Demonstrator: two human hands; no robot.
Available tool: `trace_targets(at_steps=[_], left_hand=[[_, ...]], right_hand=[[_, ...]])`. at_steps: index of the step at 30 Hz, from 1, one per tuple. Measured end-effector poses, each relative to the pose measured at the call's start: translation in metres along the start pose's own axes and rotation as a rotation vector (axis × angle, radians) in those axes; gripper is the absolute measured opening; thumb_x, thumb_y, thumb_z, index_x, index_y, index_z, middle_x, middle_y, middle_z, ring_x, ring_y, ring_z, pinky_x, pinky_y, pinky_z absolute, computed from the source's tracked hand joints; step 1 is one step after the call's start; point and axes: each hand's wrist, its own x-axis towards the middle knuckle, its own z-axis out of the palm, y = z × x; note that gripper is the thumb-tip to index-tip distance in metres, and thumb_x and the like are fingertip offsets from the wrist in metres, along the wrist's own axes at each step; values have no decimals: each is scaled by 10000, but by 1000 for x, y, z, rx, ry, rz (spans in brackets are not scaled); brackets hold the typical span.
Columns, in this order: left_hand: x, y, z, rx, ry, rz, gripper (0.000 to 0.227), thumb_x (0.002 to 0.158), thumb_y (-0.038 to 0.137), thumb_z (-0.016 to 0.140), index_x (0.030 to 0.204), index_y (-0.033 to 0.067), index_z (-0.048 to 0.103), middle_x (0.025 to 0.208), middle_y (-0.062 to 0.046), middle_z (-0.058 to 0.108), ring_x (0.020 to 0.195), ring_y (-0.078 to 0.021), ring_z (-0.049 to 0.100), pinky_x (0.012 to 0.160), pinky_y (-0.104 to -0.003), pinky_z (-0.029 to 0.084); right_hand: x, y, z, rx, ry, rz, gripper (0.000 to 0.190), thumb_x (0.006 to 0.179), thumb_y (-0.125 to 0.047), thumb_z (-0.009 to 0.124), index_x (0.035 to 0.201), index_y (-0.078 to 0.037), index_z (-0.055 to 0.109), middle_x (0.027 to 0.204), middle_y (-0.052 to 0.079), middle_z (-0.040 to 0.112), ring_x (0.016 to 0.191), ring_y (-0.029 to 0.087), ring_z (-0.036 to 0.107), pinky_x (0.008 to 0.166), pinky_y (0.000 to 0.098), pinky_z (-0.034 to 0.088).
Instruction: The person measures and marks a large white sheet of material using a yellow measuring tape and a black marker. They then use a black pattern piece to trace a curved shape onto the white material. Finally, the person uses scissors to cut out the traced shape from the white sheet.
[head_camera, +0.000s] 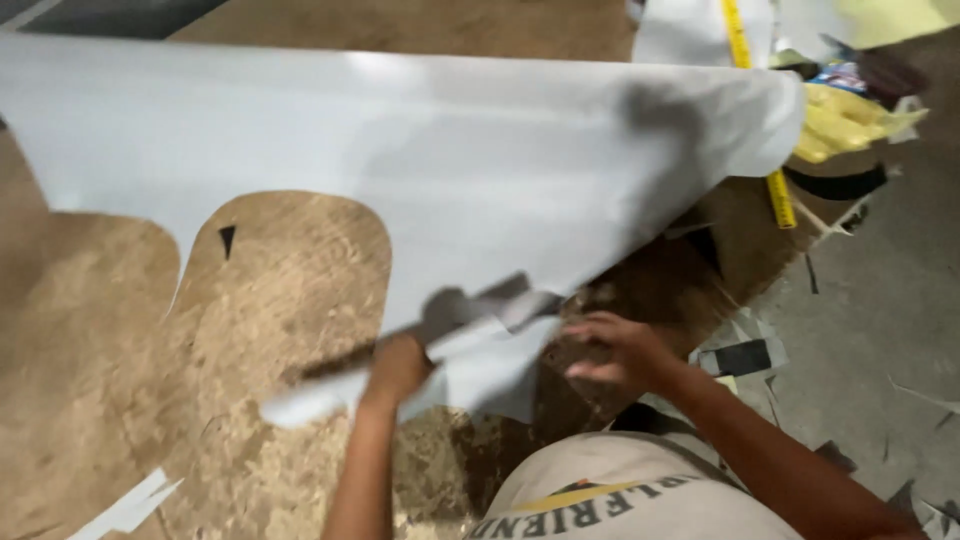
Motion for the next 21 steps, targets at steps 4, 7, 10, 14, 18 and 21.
trace_targets(at_steps=[4,7,10,14,18,21], left_hand=[[-42,65,33,-23,-3,154,313,887,356,710,967,63,787,875,-217,754,889,-424,727,762,-539,565],[-81,112,14,-147,53,228,302,903,360,679,1043,101,746,935,-186,733,836,-461,695,717,-550,518],[-89,152,17,-160,44,223,262,898,332,681,1070,147,750,1003,-116,709,827,-425,695,688,-554,524],[-67,220,12,-52,82,248,187,901,301,681,996,163,765,976,-67,656,781,-402,691,623,-575,504],[-23,280,7,-286,391,417,368,716,174,844,1065,119,740,1075,-122,651,891,-344,643,790,-445,488],[5,309,19,-206,851,263,1019,530,336,987,1433,200,535,1490,-261,469,1301,-440,548,1028,-488,475]], right_hand=[[22,-60,-22,-110,-312,-347,949,707,-664,838,1482,-262,468,1314,60,665,1002,291,727,817,407,572],[45,-62,-32,-206,-442,-371,1031,742,-682,794,1577,-266,354,1445,76,540,762,213,727,751,405,545],[65,-50,-47,-205,-400,-583,878,743,-505,874,1478,-237,474,1448,153,448,654,187,689,753,401,598],[101,-2,-74,-125,-618,-800,251,797,-140,791,1046,-170,768,1088,32,713,872,292,721,704,442,537],[132,45,-157,-56,-801,-722,95,893,-170,724,958,-123,775,909,34,772,823,261,727,708,389,514],[177,150,-205,212,-688,-388,141,885,-205,778,1000,-131,810,870,-62,812,767,0,636,695,261,526]])
